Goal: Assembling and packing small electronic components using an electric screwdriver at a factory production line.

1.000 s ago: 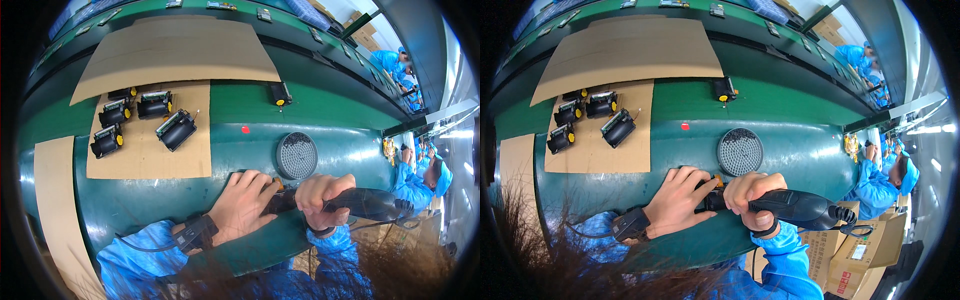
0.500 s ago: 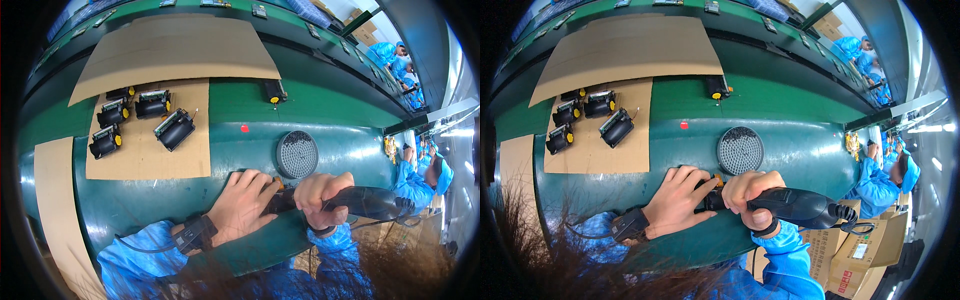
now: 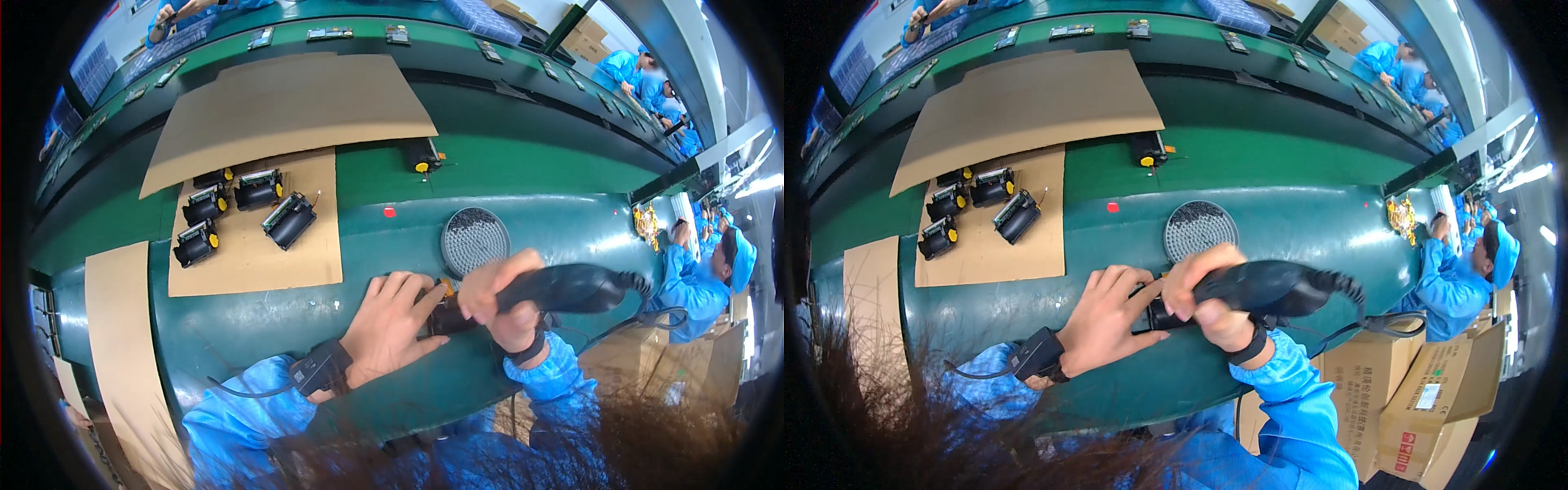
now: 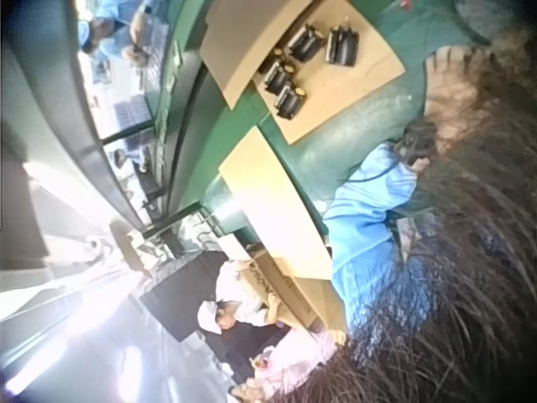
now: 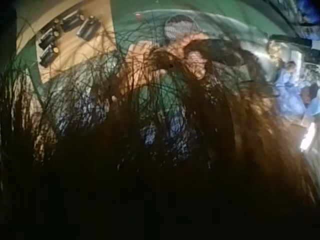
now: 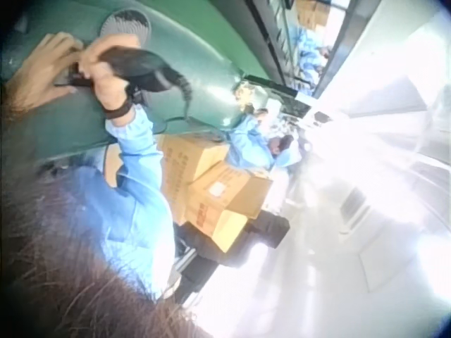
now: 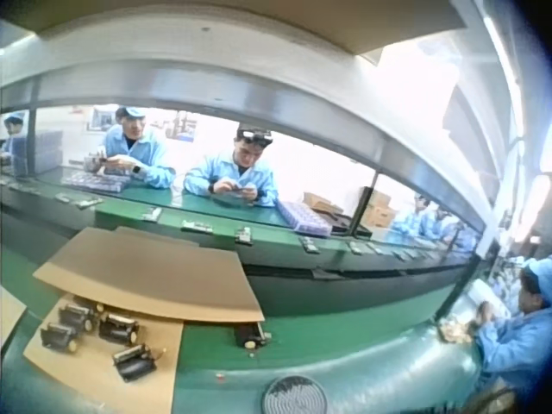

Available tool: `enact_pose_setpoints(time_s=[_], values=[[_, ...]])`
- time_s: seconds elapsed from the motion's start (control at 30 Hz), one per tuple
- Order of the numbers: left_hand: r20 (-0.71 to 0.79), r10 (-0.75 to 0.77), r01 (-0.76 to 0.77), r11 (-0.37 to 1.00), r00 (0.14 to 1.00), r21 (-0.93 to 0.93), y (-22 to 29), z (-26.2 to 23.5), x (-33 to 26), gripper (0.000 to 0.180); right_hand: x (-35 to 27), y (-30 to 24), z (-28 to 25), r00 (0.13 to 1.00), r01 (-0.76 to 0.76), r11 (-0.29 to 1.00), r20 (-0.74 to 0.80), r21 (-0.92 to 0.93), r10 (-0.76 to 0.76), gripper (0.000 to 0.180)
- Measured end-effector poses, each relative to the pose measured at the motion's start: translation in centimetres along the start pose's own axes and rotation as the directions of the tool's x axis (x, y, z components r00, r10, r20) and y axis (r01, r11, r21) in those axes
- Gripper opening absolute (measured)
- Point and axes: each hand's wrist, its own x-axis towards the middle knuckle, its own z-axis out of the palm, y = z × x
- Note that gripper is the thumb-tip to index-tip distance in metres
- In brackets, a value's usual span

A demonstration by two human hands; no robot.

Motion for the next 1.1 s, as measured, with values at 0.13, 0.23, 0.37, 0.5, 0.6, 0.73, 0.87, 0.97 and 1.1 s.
enact_pose_setpoints(time_s=[0.13, 0.23, 0.37, 0.5, 0.6, 0.73, 0.87, 0.97, 1.1], values=[[-0.046, -0.023, 0.024, 1.0, 0.999, 0.02, 0.7, -0.1, -0.4, 0.071, 1.4, -4.5, -2.9, 0.953, 0.227, 0.963, -0.235, 0.145, -0.189, 0.051], [-0.04, -0.03, 0.032, 0.999, 0.999, 0.041, 1.0, -0.2, -0.1, 0.073, 1.6, -5.3, -7.4, 0.955, 0.214, 0.977, -0.209, -0.006, -0.21, 0.04], [-0.062, -0.084, 0.083, 0.996, 0.995, -0.011, 1.4, 0.2, -0.2, 0.071, 0.4, -3.3, -11.3, 0.936, 0.111, 0.994, -0.335, -0.02, -0.112, 0.027], [-0.05, -0.115, 0.113, 0.993, 0.992, -0.04, 1.7, 0.0, 0.2, 0.063, -0.8, -2.2, -12.5, 0.924, 0.093, 0.995, -0.368, -0.045, -0.103, 0.025], [-0.004, -0.159, 0.158, 0.984, 0.987, -0.079, 1.8, -0.6, 0.6, 0.059, -0.8, -2.1, -12.6, 0.926, 0.098, 0.995, -0.363, -0.025, -0.1, 0.024], [-0.046, -0.197, 0.188, 0.97, 0.979, -0.153, 2.4, -1.3, 0.6, 0.058, -0.5, -2.6, -11.9, 0.926, 0.116, 0.993, -0.365, 0.023, -0.1, 0.025], [-0.017, -0.362, 0.34, 0.89, 0.932, -0.306, 4.9, -5.3, -0.6, 0.056, -1.6, -3.4, -13.0, 0.919, 0.142, 0.986, -0.381, 0.091, -0.097, 0.029], [-0.064, -0.467, 0.469, 0.883, 0.882, 0.018, 6.0, -9.9, -4.7, 0.056, -2.1, -3.4, -13.1, 0.92, 0.147, 0.986, -0.378, 0.083, -0.105, 0.031], [-0.08, -0.425, 0.414, 0.794, 0.902, 0.445, 7.4, -10.3, -8.1, 0.051, -1.4, -3.1, -12.2, 0.934, 0.126, 0.985, -0.35, 0.118, -0.078, 0.031]])
